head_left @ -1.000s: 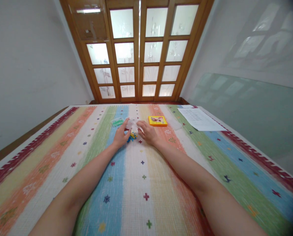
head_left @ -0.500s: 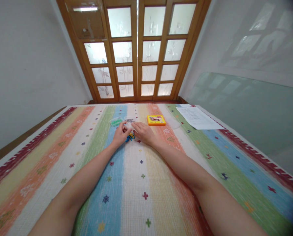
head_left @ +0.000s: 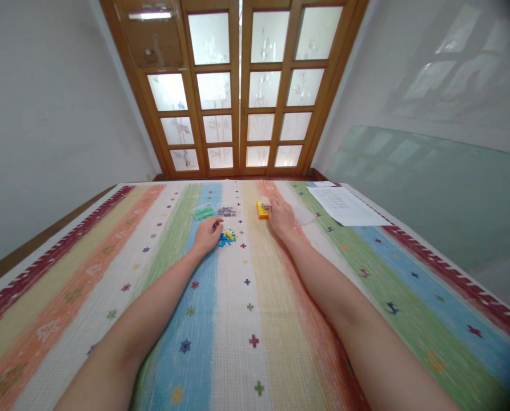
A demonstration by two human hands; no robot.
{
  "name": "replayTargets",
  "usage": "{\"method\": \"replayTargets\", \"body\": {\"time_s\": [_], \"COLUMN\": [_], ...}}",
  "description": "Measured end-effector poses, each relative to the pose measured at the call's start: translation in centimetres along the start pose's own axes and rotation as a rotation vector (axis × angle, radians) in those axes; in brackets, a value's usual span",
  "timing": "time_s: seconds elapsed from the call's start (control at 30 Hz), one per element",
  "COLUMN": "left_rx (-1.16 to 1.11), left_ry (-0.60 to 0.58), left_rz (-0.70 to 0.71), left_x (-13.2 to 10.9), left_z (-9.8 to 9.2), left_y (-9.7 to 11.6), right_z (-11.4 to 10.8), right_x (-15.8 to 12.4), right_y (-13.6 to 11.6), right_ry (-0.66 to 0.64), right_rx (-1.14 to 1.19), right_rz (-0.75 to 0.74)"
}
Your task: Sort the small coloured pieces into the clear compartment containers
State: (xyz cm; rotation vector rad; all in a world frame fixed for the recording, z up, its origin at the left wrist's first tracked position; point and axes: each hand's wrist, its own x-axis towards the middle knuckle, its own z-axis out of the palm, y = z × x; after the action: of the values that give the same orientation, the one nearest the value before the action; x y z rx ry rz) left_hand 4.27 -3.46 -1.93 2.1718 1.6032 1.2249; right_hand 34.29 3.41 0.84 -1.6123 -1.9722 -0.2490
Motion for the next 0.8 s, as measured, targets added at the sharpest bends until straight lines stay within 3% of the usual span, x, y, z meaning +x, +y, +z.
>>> {"method": "replayTargets", "body": {"time_s": [0.13, 0.27, 0.5, 0.63, 0.8], "left_rx": [0.068, 0.095, 0.111, 0.118, 0.133], "left_ry": [0.014, 0.027, 0.019, 0.026, 0.028], "left_rz": [0.006, 0.017, 0.021, 0.011, -0.01], "left_x": [0.1, 0.1, 0.1, 0.1, 0.1], "left_z": [0.1, 0.4, 0.3, 0.0, -0.2], "left_y": [-0.6, -0.7, -0.7, -0.7, -0.8], "right_z": [0.3, 0.8, 3.4, 4.5, 5.3], "right_x": [-0.3, -0.5, 0.2, 1.8, 3.4], "right_y": [0.7, -0.2, -5.8, -8.7, -9.9], "right_ry": [-0.059, 0.024, -0.123, -0.18, -0.306], "right_rx": [-0.055, 0.0, 0.225, 0.207, 0.17], "right_rz": [0.03, -0.024, -0.365, -0.351, -0.301]}}
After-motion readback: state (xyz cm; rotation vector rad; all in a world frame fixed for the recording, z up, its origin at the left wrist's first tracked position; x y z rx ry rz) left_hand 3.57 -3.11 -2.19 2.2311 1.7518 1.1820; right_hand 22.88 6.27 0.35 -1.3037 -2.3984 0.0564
